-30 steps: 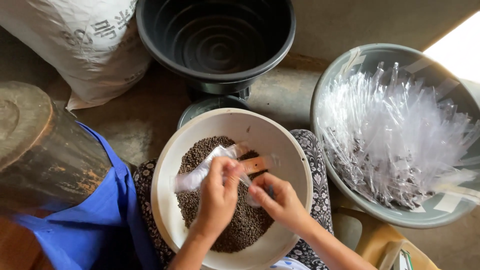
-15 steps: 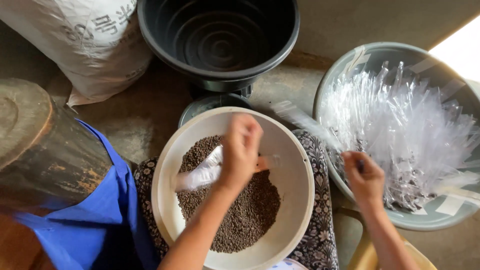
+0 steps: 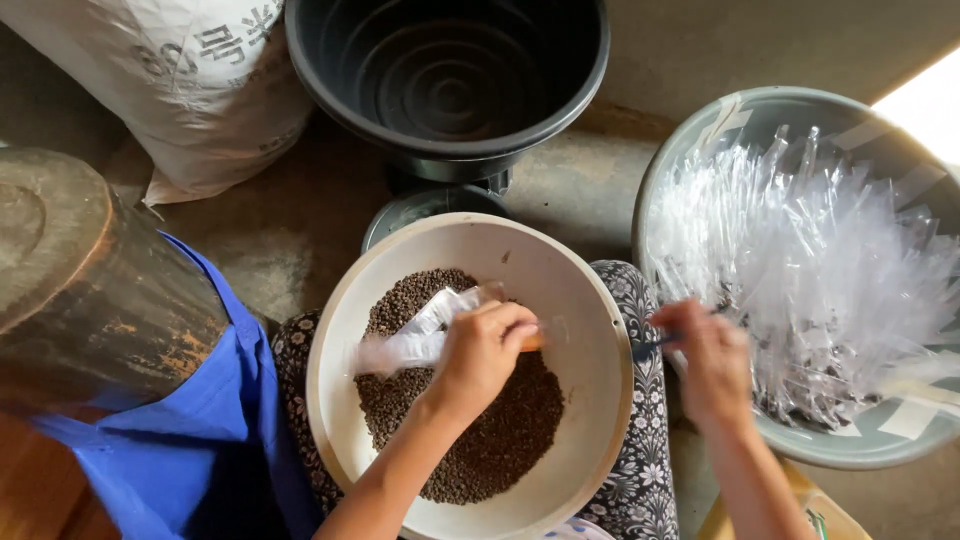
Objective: Manually filling and sorting small plastic packets with food pellets from a bowl while sitting on the floor.
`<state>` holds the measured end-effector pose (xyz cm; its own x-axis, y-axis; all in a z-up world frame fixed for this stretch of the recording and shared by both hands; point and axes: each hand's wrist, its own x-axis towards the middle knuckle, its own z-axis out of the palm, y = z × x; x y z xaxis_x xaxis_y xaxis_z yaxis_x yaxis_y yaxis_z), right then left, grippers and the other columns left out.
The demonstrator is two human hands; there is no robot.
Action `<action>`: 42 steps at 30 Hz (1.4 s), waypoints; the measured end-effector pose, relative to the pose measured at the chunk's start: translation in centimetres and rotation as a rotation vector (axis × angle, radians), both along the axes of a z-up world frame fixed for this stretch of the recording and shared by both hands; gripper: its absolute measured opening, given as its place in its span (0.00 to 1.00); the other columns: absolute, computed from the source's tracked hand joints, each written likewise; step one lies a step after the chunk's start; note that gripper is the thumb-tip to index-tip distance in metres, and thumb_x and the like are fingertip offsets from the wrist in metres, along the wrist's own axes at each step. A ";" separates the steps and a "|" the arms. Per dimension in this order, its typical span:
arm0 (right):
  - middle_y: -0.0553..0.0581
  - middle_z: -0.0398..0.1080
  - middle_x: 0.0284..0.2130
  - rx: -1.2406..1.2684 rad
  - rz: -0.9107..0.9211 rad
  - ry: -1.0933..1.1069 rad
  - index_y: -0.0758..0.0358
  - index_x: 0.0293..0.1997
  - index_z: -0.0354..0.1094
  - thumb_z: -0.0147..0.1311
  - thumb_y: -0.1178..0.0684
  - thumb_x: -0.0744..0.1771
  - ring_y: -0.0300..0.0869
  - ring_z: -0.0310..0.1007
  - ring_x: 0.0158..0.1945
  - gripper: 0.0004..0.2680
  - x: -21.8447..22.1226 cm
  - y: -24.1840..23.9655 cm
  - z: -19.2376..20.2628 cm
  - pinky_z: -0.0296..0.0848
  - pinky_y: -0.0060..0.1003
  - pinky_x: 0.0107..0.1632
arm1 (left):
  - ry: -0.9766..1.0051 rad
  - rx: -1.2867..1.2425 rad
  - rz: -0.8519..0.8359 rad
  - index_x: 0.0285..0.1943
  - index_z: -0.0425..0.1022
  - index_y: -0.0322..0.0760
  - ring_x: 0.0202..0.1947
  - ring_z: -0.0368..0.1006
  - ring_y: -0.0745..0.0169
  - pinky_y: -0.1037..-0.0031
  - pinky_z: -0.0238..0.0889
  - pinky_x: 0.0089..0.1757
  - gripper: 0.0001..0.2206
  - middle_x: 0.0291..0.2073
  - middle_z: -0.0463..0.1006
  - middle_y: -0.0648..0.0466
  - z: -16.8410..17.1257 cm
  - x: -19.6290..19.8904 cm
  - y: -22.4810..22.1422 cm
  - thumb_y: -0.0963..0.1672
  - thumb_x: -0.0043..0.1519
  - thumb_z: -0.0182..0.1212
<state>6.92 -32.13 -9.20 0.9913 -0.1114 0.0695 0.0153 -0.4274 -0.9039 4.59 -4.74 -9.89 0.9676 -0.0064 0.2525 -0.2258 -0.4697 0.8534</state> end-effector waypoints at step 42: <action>0.55 0.75 0.40 0.023 0.861 0.094 0.67 0.53 0.69 0.61 0.54 0.65 0.39 0.72 0.39 0.14 -3.9 12.9 3.9 0.75 0.34 0.42 | -0.232 -0.339 0.135 0.39 0.71 0.37 0.29 0.73 0.71 0.80 0.69 0.37 0.12 0.29 0.80 0.57 18.4 -6.6 4.3 0.38 0.53 0.72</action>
